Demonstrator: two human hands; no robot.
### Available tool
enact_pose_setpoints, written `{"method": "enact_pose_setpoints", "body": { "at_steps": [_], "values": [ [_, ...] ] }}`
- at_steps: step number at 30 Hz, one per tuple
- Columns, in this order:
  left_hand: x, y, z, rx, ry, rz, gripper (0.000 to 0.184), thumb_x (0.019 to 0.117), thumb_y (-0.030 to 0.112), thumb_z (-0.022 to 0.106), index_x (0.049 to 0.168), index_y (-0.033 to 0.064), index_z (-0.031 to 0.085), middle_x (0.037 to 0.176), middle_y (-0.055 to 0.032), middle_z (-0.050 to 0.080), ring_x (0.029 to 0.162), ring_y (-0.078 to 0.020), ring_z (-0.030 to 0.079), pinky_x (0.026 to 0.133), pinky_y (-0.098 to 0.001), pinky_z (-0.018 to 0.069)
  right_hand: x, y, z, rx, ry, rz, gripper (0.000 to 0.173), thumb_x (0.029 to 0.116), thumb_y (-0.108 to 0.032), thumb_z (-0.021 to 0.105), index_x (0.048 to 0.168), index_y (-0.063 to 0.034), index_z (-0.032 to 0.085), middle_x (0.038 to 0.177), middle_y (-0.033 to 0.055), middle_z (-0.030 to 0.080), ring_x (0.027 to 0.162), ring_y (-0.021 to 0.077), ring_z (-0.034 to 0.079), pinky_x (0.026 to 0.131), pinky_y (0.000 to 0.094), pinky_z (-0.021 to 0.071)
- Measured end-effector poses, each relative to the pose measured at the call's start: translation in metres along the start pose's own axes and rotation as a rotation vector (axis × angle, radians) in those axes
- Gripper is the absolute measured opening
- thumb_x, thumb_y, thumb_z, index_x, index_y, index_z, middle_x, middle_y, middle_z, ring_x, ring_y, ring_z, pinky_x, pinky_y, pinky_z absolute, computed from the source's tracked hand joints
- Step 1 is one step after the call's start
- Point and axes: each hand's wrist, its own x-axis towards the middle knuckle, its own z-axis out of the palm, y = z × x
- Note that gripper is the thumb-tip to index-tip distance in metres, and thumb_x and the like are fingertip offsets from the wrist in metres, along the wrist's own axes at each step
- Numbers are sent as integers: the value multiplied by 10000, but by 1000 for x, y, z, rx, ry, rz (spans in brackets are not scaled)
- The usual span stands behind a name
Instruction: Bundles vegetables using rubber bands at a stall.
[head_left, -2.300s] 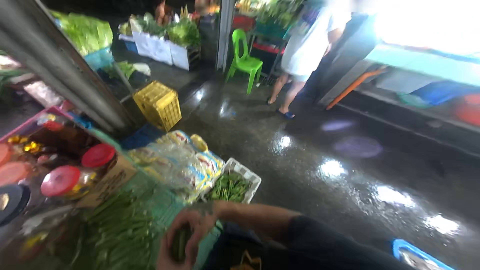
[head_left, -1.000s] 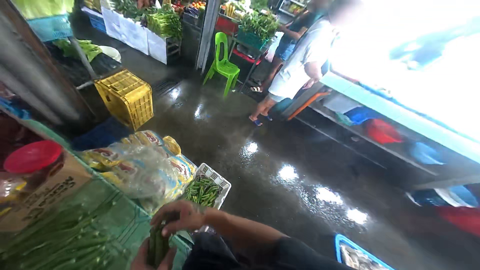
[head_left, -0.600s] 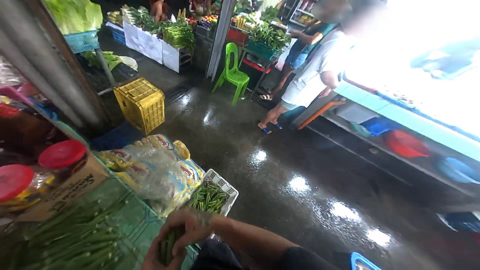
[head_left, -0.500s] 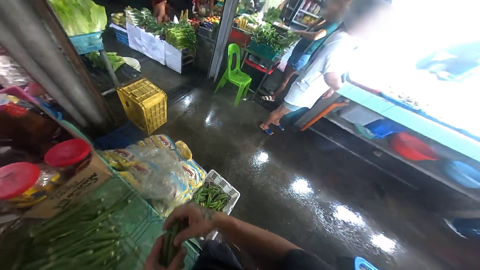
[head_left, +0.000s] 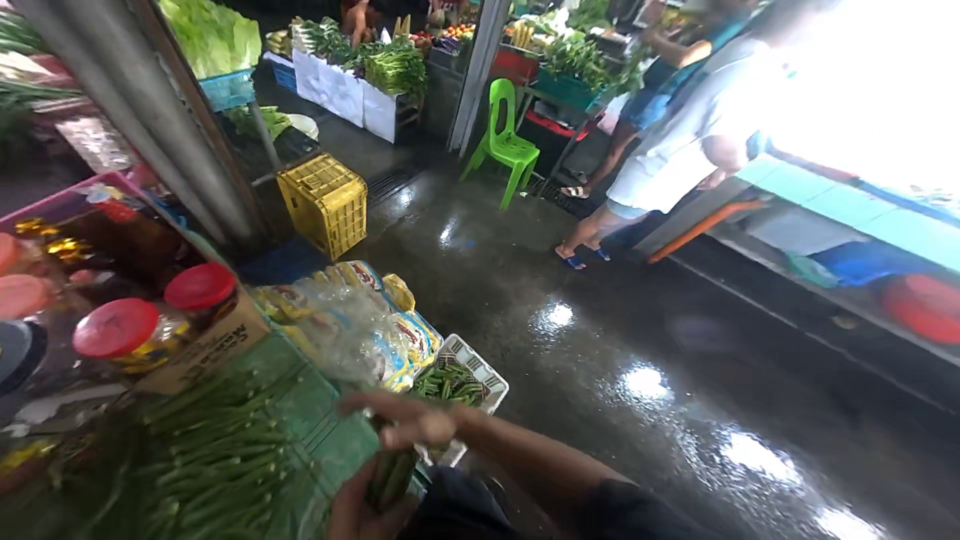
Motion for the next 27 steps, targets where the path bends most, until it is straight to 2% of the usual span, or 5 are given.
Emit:
{"method": "enact_pose_setpoints", "body": {
  "at_steps": [6, 16, 19, 21, 27],
  "values": [
    [-2, 20, 1, 158, -14, -244, 775, 801, 304, 860, 1448, 66, 505, 1183, -111, 703, 1044, -184, 696, 949, -429, 581, -13, 8, 12, -235, -97, 253, 760, 866, -376, 800, 1514, -131, 488, 1422, 159, 572, 1245, 264, 596, 1052, 473, 512],
    [-16, -14, -34, 314, 231, -467, 642, 943, 443, 713, 1430, 63, 535, 1384, -184, 581, 1185, -299, 637, 1002, -492, 543, -132, 145, -53, 66, 358, 883, 382, 1026, -258, 611, 1357, -78, 550, 986, 123, 643, 637, 170, 585, 565, 375, 536],
    [-23, -33, -63, 620, 360, -562, 457, 975, 404, 675, 1345, 139, 626, 1362, -172, 593, 1228, -341, 604, 1004, -541, 532, -152, 170, -67, -241, 365, 1097, 710, 988, -403, 686, 1558, -140, 354, 1312, 273, 596, 999, 381, 689, 812, 550, 598],
    [-18, -52, -75, 827, 383, -552, 389, 949, 368, 714, 1280, 165, 689, 1314, -183, 610, 1244, -385, 568, 988, -566, 519, -132, 164, -68, -458, 401, 1103, 1042, 829, -482, 835, 1613, -87, 273, 1534, 377, 355, 1341, 537, 465, 1056, 688, 434],
    [-23, -79, -72, 903, 424, -416, 281, 1000, 207, 633, 1237, 61, 671, 1265, -162, 652, 1245, -344, 580, 1050, -524, 480, -8, 98, 16, -469, 404, 681, 435, 990, -308, 676, 1298, -6, 622, 1216, 233, 664, 1046, 398, 679, 912, 614, 553]
  ]
}}
